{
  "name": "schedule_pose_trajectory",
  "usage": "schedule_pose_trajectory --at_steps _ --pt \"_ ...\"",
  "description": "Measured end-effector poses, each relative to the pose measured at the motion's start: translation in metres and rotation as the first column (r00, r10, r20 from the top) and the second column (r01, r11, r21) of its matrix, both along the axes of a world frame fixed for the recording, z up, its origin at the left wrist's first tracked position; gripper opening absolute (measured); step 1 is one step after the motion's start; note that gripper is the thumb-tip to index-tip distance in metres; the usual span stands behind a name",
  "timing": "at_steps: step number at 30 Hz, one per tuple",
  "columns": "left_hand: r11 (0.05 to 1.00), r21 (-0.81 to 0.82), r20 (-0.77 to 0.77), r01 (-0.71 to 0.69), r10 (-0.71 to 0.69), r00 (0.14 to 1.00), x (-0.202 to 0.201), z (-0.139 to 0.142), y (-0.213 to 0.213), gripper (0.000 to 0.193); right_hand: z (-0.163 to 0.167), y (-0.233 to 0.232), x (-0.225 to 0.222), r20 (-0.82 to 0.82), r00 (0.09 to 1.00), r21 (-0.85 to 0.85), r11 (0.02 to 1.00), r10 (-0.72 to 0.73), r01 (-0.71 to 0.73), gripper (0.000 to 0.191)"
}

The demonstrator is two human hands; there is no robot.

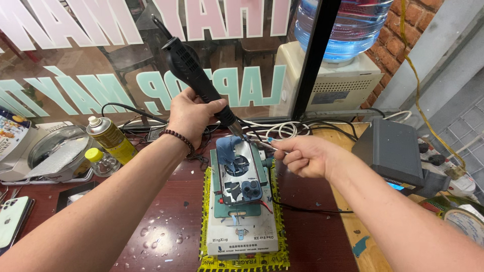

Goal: The person uses a hot air gun in the left hand and a metal tool in the right hand to heat and scrape the back of a smartphone held in a green clamp. The person repeatedly applies heat and scrapes the surface, focusing on the camera module area and surrounding adhesive.

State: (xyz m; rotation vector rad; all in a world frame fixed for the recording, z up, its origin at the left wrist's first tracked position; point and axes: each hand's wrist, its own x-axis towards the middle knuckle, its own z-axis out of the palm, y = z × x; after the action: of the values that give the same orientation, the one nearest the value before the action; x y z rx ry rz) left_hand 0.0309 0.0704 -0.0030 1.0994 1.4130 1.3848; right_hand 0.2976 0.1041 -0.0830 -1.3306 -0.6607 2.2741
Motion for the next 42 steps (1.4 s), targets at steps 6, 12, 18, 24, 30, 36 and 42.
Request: schedule_pose_trajectory --at_steps 6,12,18,24,30,36,42 --pt "0.995 0.076 0.001 -0.071 0.071 0.997 -0.004 -0.002 -0.001 0.027 0.001 -0.05 -0.021 0.243 0.965 0.414 0.91 -0.101 -0.009 0.014" --pt "0.997 0.036 0.0 -0.061 0.061 0.998 -0.012 -0.006 -0.004 0.028 0.02 -0.06 -0.032 0.436 0.893 0.496 0.858 -0.116 -0.131 0.011" --pt "0.999 0.01 0.027 -0.039 0.039 0.999 -0.011 -0.005 -0.004 0.029 0.021 -0.049 -0.035 0.489 0.869 0.588 0.767 -0.083 -0.258 0.008" --pt "0.998 -0.056 -0.068 -0.043 0.039 0.997 -0.009 0.002 -0.01 0.028 0.02 -0.049 -0.042 0.621 0.763 0.67 0.628 -0.181 -0.396 0.008" --pt "1.0 -0.01 -0.033 -0.028 0.028 0.999 -0.008 0.002 -0.009 0.028 0.032 -0.046 -0.046 0.661 0.735 0.641 0.625 -0.155 -0.445 0.009" --pt "0.999 0.002 -0.048 -0.04 0.04 0.998 -0.012 -0.003 -0.008 0.027 0.027 -0.067 -0.05 0.703 0.663 0.638 0.641 -0.257 -0.427 0.013" --pt "0.998 0.011 -0.049 -0.068 0.069 0.996 -0.023 -0.001 -0.013 0.026 0.028 -0.066 -0.043 0.643 0.736 0.642 0.673 -0.212 -0.367 0.013"
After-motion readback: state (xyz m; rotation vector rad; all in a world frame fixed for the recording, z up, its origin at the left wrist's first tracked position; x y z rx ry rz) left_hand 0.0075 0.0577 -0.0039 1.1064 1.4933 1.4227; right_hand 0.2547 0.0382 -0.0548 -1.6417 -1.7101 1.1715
